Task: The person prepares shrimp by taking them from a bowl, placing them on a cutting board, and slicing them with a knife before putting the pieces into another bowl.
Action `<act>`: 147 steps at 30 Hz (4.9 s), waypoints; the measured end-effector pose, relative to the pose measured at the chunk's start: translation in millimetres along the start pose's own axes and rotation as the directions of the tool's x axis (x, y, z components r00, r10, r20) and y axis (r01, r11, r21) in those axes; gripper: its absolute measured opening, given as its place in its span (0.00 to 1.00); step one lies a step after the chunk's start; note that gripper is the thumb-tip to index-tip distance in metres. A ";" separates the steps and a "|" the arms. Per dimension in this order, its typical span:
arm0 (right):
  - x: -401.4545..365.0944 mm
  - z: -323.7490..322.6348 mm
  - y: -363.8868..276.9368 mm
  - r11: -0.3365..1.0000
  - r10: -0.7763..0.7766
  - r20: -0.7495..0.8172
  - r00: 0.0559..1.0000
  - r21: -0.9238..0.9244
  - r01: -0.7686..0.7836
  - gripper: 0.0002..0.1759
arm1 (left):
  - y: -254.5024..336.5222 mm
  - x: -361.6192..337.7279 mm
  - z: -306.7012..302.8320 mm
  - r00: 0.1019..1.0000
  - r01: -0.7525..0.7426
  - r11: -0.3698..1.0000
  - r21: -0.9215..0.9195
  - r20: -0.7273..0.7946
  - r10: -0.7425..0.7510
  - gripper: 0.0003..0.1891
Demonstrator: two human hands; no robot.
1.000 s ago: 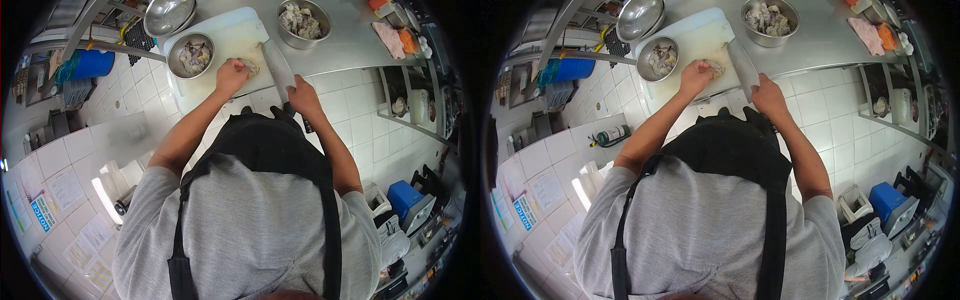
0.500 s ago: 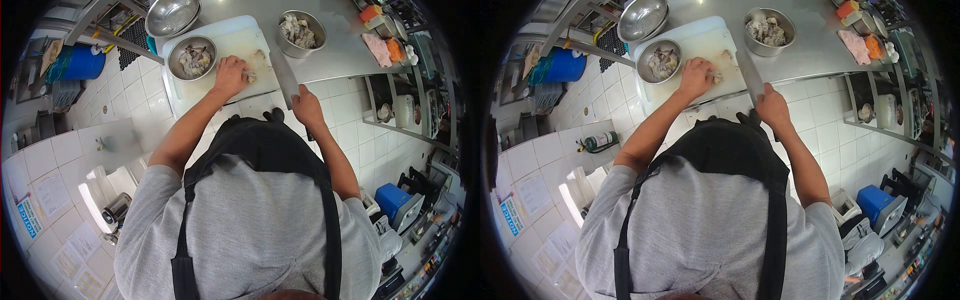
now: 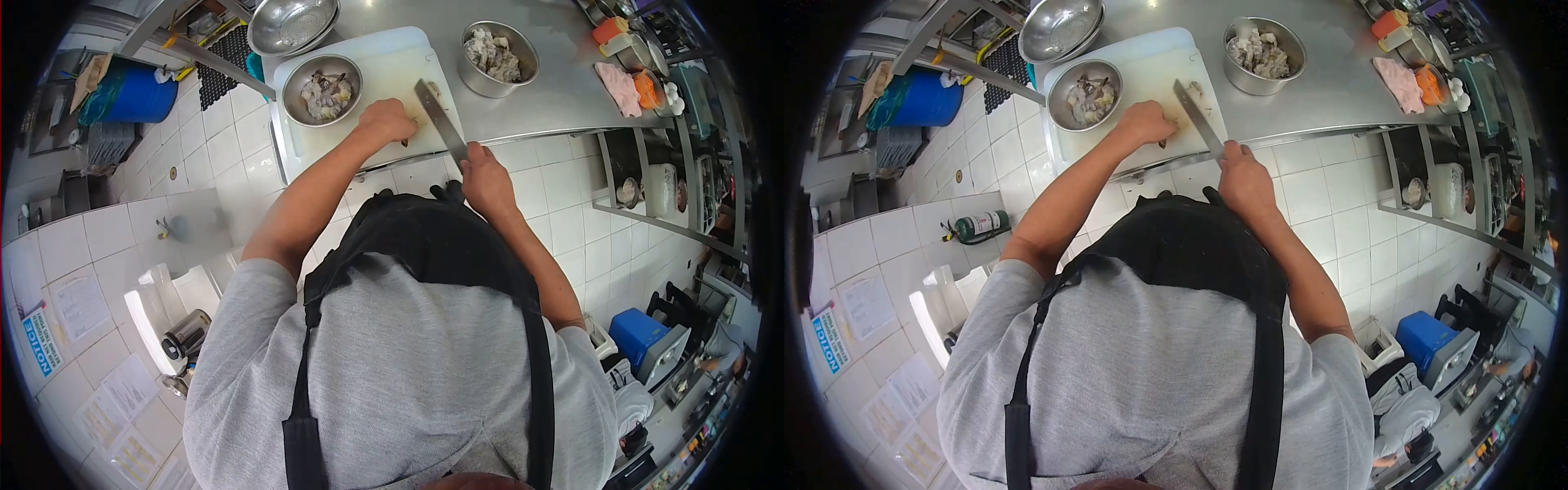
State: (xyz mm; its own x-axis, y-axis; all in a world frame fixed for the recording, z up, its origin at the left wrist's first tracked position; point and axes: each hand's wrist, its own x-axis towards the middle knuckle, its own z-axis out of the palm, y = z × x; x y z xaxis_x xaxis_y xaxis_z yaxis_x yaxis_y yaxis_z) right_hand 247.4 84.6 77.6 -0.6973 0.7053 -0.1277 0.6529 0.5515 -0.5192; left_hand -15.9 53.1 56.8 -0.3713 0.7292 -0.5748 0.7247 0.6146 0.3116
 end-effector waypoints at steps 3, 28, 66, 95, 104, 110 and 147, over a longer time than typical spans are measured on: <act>8.5 9.2 -2.5 0.999 -0.030 0.053 0.998 -0.027 0.031 0.12 | 0.9 0.1 -7.0 0.998 -0.032 0.999 0.016 0.063 0.031 0.20; 46.0 -2.3 -24.2 0.969 -0.150 0.035 0.988 -0.193 0.154 0.12 | -14.3 -3.0 50.4 0.815 -0.345 0.937 -0.050 -0.512 0.272 0.17; 48.6 -15.2 -42.3 0.953 -0.074 0.246 0.966 -0.267 0.141 0.13 | -18.9 -7.7 69.1 0.798 -0.322 0.941 -0.099 -0.564 0.214 0.12; 31.1 -4.8 -42.1 0.971 -0.066 0.241 0.968 -0.208 0.118 0.12 | -35.9 -18.6 76.6 0.778 -0.383 0.916 -0.116 -0.576 0.252 0.12; 27.8 -21.9 -51.8 0.970 -0.092 0.230 0.969 -0.200 0.140 0.13 | -38.1 -39.4 73.1 0.773 -0.379 0.918 -0.117 -0.586 0.244 0.10; 29.1 -10.4 -49.1 0.964 -0.084 0.258 0.963 -0.225 0.144 0.13 | -45.7 -25.7 82.1 0.737 -0.458 0.880 -0.124 -0.606 0.298 0.10; 13.2 -25.9 -21.6 0.989 0.073 0.136 0.988 -0.134 -0.055 0.13 | -21.3 -3.7 73.4 0.647 -0.517 0.856 0.013 -0.648 0.400 0.08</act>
State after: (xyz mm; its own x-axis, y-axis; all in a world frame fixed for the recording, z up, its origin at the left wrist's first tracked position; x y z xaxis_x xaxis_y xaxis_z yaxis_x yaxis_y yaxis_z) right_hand 231.8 93.6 109.0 -0.6814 0.6768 -0.2786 0.7238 0.5669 -0.3932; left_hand 12.7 15.2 -3.2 -0.3266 0.9133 0.2433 0.8196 0.1454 0.5542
